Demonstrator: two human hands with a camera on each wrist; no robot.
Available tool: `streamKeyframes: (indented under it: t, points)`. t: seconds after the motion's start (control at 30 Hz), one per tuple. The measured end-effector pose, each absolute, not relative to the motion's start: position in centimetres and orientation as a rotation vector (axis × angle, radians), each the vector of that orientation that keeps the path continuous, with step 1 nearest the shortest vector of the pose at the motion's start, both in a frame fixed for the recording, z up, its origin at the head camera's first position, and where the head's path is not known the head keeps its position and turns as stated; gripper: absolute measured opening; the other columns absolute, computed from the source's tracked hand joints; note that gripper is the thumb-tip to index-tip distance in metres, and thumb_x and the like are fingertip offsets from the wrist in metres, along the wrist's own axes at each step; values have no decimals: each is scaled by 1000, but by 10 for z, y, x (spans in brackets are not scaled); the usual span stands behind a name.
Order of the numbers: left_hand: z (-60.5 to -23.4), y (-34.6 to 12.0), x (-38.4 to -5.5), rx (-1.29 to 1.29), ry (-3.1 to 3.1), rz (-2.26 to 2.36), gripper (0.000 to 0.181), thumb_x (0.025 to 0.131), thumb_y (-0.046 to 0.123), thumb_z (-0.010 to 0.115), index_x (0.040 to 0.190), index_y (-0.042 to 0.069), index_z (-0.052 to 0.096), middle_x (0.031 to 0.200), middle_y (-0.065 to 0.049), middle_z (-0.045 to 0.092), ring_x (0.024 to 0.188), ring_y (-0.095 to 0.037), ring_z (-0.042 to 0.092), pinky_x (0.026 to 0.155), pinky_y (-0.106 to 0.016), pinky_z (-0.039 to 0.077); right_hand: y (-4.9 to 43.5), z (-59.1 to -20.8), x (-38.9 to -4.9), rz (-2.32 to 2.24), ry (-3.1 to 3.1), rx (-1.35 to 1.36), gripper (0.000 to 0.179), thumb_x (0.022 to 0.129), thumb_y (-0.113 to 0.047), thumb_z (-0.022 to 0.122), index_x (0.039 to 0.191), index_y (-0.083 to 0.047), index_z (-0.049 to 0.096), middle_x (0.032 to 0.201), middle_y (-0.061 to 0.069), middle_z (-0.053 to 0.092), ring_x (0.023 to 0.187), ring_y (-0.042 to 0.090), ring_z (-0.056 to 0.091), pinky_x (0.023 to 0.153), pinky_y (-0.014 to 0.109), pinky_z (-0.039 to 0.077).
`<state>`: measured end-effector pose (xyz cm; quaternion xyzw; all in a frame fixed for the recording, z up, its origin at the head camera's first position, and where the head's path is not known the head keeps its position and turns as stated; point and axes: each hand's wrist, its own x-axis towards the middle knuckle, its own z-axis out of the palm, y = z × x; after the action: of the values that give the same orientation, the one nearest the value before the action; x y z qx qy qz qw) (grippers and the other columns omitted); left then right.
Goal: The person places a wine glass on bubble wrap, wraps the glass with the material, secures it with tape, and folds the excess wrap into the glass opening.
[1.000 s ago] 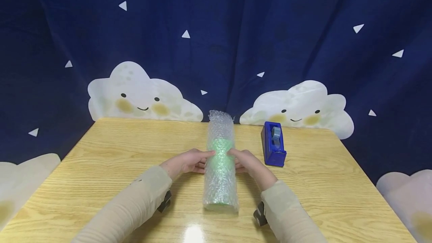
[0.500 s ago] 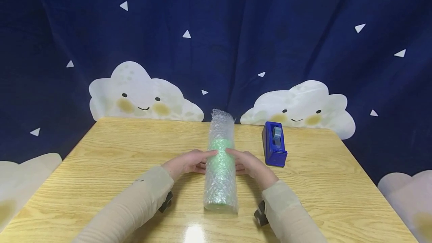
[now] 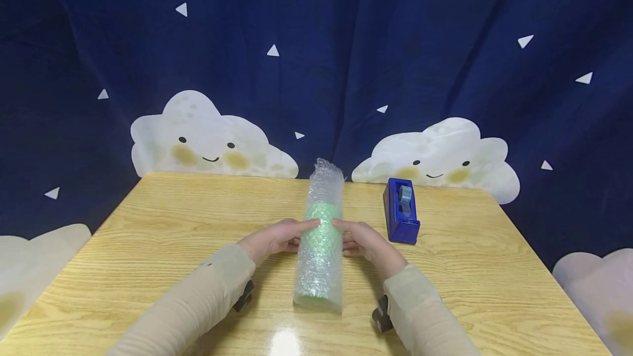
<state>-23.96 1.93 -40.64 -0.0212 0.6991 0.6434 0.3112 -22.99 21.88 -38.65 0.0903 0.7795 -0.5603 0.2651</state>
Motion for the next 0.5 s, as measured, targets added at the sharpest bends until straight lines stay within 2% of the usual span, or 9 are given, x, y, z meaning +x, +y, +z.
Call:
streamKeyframes:
  t: [0.17,0.37,0.5]
  points:
    - [-407,17,-241,-7,1824,1736,69,87,39,63,131,-9,41,120,-17,58,106,-24,60,97,-38,48,218,-389,-228,-1559,2073,230,58,95,-38,48,132,5,37,95,5,65,83,12,63,84,30,53]
    - [-410,12,-242,13,1804,1765,63,87,34,63,131,-8,43,118,-17,59,104,-23,61,97,-38,49,215,-392,-227,-1589,2090,221,55,97,-36,46,130,7,40,90,3,67,79,10,62,79,27,53]
    - [-409,12,-241,-24,1833,1775,67,86,34,65,132,-8,41,121,-17,57,106,-24,59,96,-37,49,210,-394,-227,-1589,2153,207,58,97,-36,44,131,11,41,99,12,69,79,10,63,80,30,54]
